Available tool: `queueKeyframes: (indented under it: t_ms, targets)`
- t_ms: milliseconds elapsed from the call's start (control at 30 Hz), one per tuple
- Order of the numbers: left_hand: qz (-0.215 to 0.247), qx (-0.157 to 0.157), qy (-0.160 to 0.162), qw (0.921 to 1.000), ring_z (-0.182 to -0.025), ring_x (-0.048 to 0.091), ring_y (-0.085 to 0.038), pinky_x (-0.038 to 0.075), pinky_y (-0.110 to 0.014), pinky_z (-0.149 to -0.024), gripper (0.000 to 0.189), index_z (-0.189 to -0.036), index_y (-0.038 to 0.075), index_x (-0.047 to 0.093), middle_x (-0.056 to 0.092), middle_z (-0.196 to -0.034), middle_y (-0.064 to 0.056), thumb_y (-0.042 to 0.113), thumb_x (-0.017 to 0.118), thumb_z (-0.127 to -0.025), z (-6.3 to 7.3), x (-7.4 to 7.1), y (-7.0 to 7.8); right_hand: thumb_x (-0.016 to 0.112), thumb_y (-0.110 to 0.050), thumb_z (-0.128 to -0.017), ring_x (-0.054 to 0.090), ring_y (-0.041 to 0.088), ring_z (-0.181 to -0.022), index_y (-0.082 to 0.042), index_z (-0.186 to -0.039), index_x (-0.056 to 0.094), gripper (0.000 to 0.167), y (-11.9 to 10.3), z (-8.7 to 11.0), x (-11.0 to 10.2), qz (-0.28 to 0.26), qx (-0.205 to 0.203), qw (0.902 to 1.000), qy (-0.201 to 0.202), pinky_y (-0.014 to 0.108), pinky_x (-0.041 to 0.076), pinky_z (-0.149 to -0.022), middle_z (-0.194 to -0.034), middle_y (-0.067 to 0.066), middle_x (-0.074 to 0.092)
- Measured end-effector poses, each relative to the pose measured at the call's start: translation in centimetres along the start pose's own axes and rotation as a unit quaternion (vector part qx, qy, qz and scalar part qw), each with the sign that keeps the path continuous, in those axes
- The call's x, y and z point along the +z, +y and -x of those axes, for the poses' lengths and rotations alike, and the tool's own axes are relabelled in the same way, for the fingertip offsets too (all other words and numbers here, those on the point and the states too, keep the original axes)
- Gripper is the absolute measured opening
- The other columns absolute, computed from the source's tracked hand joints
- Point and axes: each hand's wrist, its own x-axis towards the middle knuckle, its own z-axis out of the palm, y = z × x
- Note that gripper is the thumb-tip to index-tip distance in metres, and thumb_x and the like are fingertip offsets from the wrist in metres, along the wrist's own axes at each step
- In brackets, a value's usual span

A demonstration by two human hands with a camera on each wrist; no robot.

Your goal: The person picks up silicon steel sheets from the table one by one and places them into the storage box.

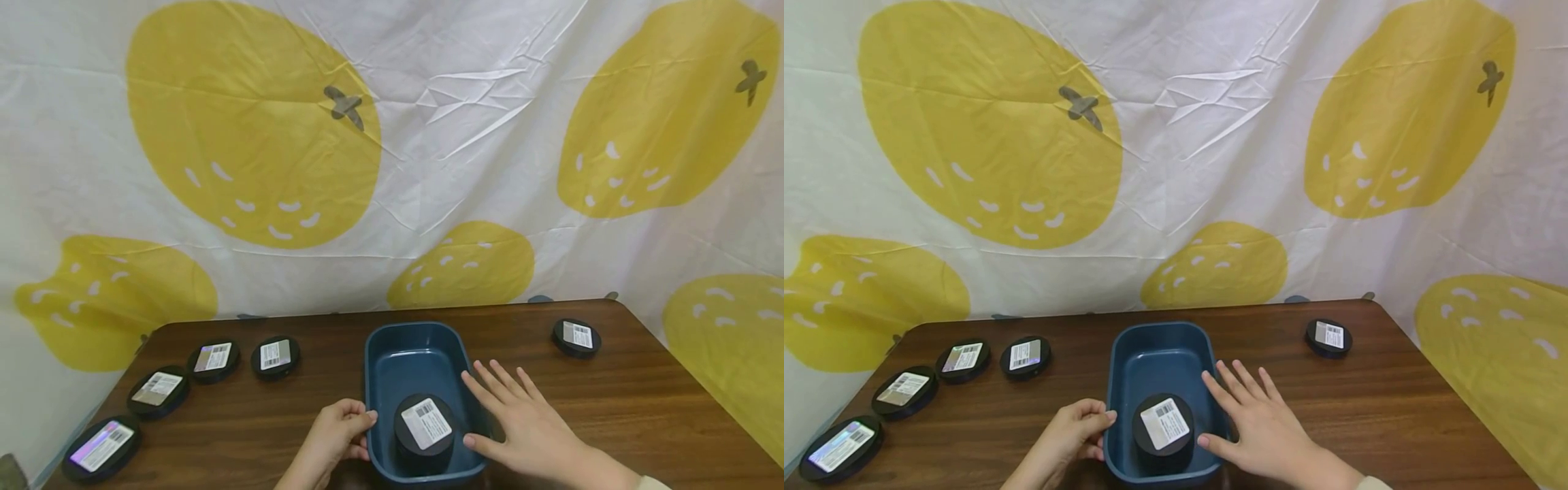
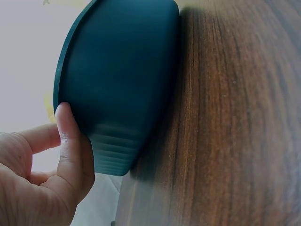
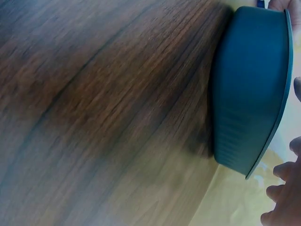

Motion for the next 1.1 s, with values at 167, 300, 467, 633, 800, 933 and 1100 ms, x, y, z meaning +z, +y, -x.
queueKeyframes:
  t_ms: [167, 300, 467, 633, 800, 933, 1100]
  targets:
    - [0.001, 0.001, 0.001, 1.0000, -0.053, 0.047, -0.011, 0.049, -0.021, -0.046, 0.011, -0.085, 0.001, 0.051, 0.048, -0.061, 0.001, 0.008, 0.058, -0.089, 0.0, 0.0, 0.0, 0.054, -0.061, -0.084, 0.023, 0.030, -0.138, -0.019, -0.145, 0.034, 0.076, 0.5, 0.1, -0.3, -0.001, 0.015, 0.9999, -0.009, 0.047, -0.001, -0.114, -0.149, 0.006, 0.030]
    - [0.002, 0.002, 0.001, 1.0000, -0.053, 0.047, -0.011, 0.049, -0.021, -0.046, 0.011, -0.084, 0.001, 0.051, 0.048, -0.060, 0.001, 0.008, 0.058, -0.089, -0.1, -0.1, 0.1, 0.054, -0.060, -0.084, 0.022, 0.030, -0.138, -0.022, -0.145, 0.032, 0.075, 0.8, 0.2, -0.6, -0.004, 0.026, 0.9995, -0.018, 0.056, 0.012, -0.110, -0.149, 0.006, 0.030]
    - [0.003, 0.002, -0.001, 1.0000, -0.053, 0.047, -0.010, 0.049, -0.021, -0.046, 0.011, -0.085, 0.001, 0.051, 0.048, -0.061, 0.001, 0.008, 0.058, -0.089, 0.0, -0.1, 0.0, 0.054, -0.060, -0.085, 0.023, 0.031, -0.138, -0.023, -0.146, 0.032, 0.074, 1.3, 0.5, -0.6, 0.004, 0.034, 0.9994, -0.010, 0.055, 0.011, -0.110, -0.149, 0.007, 0.031]
    - [0.002, -0.001, -0.002, 1.0000, -0.053, 0.048, -0.010, 0.049, -0.021, -0.046, 0.011, -0.085, 0.001, 0.051, 0.048, -0.061, 0.001, 0.008, 0.058, -0.089, 0.0, -0.1, 0.0, 0.053, -0.059, -0.086, 0.027, 0.033, -0.136, -0.022, -0.145, 0.034, 0.072, 2.0, 1.0, -0.4, 0.022, 0.030, 0.9992, 0.017, 0.045, -0.001, -0.114, -0.147, 0.008, 0.035]
    - [0.002, -0.005, -0.001, 1.0000, -0.053, 0.048, -0.010, 0.049, -0.021, -0.046, 0.011, -0.085, 0.001, 0.051, 0.048, -0.060, 0.001, 0.008, 0.058, -0.089, 0.0, -0.1, 0.0, 0.050, -0.055, -0.089, 0.028, 0.033, -0.135, -0.022, -0.144, 0.035, 0.066, 2.5, 1.2, -0.4, 0.039, 0.019, 0.9986, 0.031, 0.044, -0.005, -0.114, -0.146, 0.008, 0.036]
    - [0.003, -0.005, 0.000, 1.0000, -0.052, 0.049, -0.010, 0.049, -0.021, -0.046, 0.011, -0.085, 0.001, 0.051, 0.050, -0.060, 0.001, 0.008, 0.058, -0.089, 0.0, 0.0, 0.0, 0.050, -0.054, -0.090, 0.027, 0.033, -0.136, -0.022, -0.144, 0.035, 0.064, 2.7, 1.2, -0.5, 0.039, 0.027, 0.9987, 0.021, 0.050, 0.000, -0.113, -0.147, 0.008, 0.034]
    - [0.000, -0.003, 0.001, 1.0000, -0.052, 0.049, -0.011, 0.049, -0.021, -0.046, 0.011, -0.086, 0.000, 0.052, 0.050, -0.061, 0.001, 0.008, 0.059, -0.089, -0.1, 0.0, 0.0, 0.050, -0.054, -0.090, 0.027, 0.033, -0.136, -0.022, -0.144, 0.035, 0.065, 3.0, 1.4, -0.5, 0.040, 0.037, 0.9984, 0.017, 0.052, 0.002, -0.113, -0.147, 0.008, 0.035]
